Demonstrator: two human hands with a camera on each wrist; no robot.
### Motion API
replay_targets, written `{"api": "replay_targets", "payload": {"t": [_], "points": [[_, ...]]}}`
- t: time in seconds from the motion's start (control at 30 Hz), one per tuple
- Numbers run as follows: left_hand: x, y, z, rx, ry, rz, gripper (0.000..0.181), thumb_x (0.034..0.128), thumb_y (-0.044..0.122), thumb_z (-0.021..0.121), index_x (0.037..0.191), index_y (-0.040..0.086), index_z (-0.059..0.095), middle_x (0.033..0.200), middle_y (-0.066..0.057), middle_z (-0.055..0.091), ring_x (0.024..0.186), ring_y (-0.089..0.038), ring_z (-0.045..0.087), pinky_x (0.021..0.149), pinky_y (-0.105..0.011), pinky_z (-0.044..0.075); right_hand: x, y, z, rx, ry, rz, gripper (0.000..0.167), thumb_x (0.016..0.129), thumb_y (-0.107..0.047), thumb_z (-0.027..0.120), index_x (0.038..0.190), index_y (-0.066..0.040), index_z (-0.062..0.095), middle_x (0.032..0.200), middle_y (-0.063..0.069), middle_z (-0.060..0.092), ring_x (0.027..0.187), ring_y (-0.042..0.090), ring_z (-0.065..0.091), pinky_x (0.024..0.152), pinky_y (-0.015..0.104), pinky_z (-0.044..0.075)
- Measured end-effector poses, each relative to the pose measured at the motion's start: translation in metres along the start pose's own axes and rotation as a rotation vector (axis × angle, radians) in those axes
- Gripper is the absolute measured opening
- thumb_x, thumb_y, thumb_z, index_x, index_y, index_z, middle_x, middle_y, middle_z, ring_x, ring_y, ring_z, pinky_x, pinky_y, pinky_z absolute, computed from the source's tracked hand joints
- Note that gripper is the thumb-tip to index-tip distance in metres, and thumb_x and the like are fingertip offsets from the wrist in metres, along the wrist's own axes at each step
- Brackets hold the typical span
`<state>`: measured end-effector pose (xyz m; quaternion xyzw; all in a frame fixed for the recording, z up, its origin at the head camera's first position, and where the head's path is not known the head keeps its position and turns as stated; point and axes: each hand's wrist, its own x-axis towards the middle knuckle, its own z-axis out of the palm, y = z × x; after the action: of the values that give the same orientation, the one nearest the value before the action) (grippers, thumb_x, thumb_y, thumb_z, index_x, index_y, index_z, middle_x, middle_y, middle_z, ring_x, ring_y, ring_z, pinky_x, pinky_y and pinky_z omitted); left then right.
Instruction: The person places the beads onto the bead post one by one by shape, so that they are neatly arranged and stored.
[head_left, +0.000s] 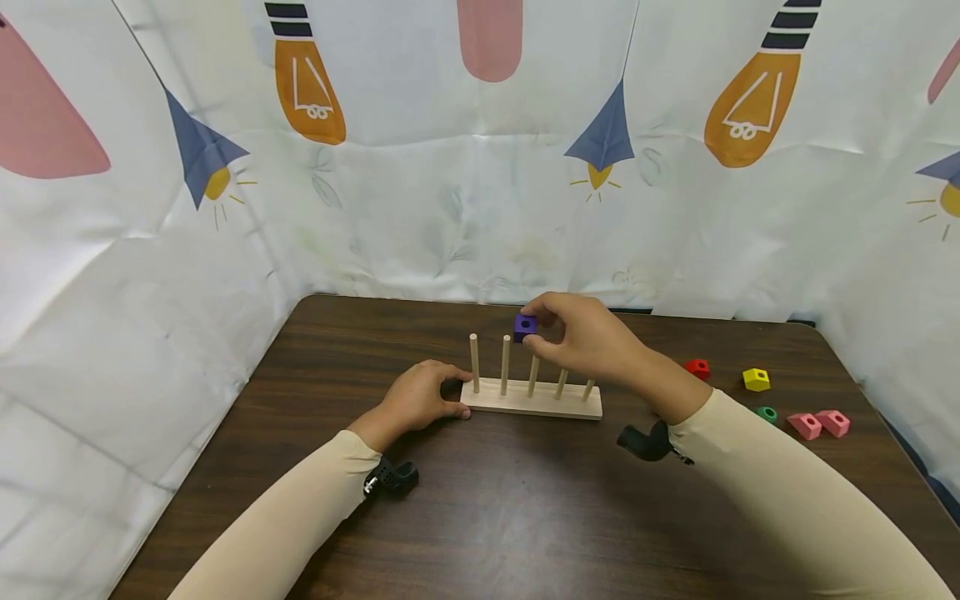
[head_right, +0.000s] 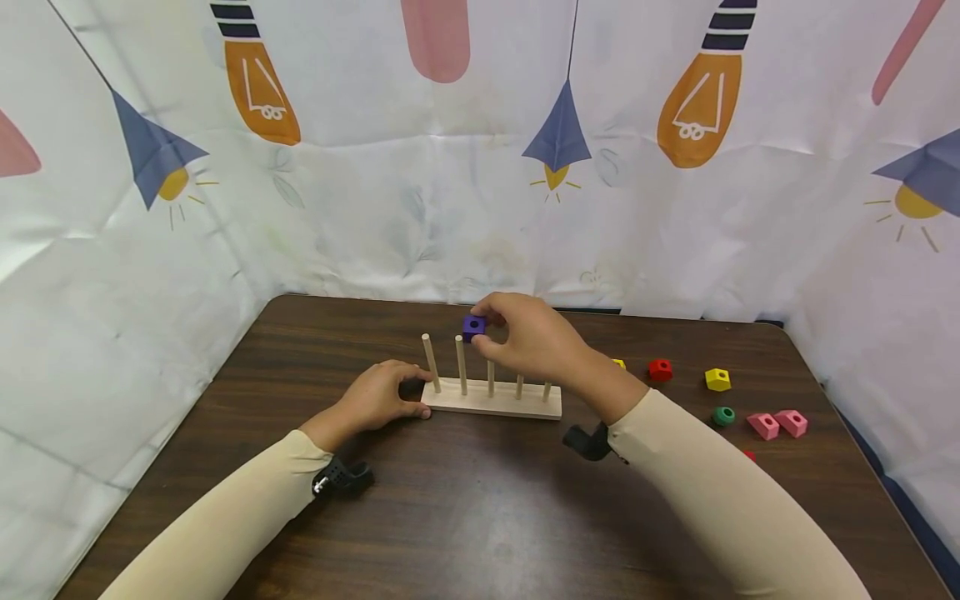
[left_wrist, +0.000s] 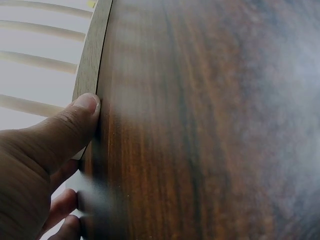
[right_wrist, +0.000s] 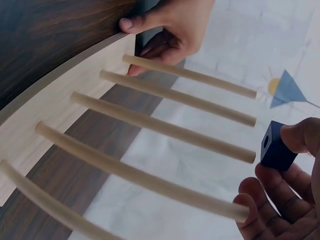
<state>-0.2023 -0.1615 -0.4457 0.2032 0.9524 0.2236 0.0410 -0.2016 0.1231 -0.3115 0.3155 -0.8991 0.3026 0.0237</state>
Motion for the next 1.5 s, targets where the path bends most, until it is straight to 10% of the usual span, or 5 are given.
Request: {"api": "replay_targets", "payload": {"t": [1.5], "points": [[0.002, -0.005, 0.001, -0.032, 0.003, -0.003, 0.057, 0.077, 0.04, 0.091, 0.128, 0.022, 0.074, 0.13, -0.001, 0.068, 0.126, -0.029, 0.058, 0.103, -0.05, 0.047, 0.032, -0.023, 0.034, 0.087, -0.034, -0.002, 0.036, 0.097, -0.02, 0.073, 0.13, -0.008, 0.064, 0.108, -0.001, 0.068, 0.092, 0.012, 0.065, 0.078, 0.032, 0.055]]}}
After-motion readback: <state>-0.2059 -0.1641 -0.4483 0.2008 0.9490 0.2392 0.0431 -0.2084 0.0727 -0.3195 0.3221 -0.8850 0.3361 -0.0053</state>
